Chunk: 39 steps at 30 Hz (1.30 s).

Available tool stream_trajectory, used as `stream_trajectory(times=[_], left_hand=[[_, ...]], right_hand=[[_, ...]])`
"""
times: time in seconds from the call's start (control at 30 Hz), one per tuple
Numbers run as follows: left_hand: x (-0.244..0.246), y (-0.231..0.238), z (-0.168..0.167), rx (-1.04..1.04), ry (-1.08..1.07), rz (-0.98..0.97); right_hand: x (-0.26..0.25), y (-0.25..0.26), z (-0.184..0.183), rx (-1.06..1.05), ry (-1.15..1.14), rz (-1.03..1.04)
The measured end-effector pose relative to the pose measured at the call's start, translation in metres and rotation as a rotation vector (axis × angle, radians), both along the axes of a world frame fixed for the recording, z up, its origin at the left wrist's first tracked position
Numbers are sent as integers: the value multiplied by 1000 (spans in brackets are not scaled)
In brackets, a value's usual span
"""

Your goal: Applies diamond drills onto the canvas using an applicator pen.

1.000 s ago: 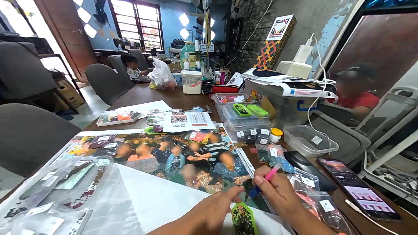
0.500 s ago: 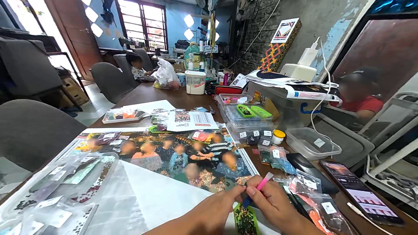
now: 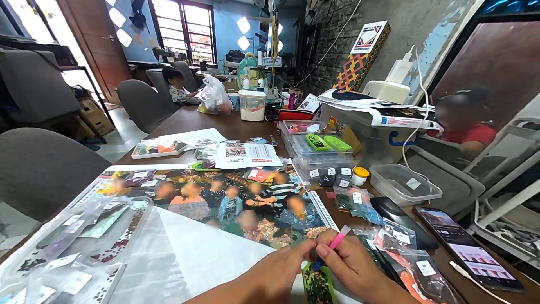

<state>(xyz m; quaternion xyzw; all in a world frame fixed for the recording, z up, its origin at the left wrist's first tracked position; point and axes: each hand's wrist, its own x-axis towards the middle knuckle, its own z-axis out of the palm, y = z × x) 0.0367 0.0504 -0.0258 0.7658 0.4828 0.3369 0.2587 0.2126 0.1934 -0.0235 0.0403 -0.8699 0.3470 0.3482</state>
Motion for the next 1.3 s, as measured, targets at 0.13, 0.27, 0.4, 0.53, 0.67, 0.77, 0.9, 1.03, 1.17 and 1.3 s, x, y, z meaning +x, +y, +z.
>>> stream_trajectory(times=[0.13, 0.27, 0.4, 0.53, 0.67, 0.77, 0.9, 1.03, 1.17, 1.3], left_hand=[[0, 0, 0, -5, 4, -1], [0, 1, 1, -10, 10, -8], [0, 2, 0, -16, 11, -2], [0, 1, 0, 3, 5, -3], [0, 1, 0, 26, 3, -10], [0, 1, 1, 10, 0, -8], [2, -1, 7, -84, -35, 8], [1, -2, 4, -69, -44, 0], [0, -2, 3, -51, -33, -5], [0, -3, 3, -41, -33, -9]], right_hand=[[0, 0, 0, 8, -2, -1], [0, 0, 0, -1, -11, 0], [0, 0, -1, -7, -10, 2], [-1, 1, 0, -29, 11, 10], [1, 2, 2, -76, 10, 5], [5, 5, 5, -130, -2, -49], [14, 21, 9, -223, -12, -144], [19, 32, 15, -304, -125, -255], [19, 34, 19, -314, -240, -291], [18, 34, 19, -302, -262, -295]])
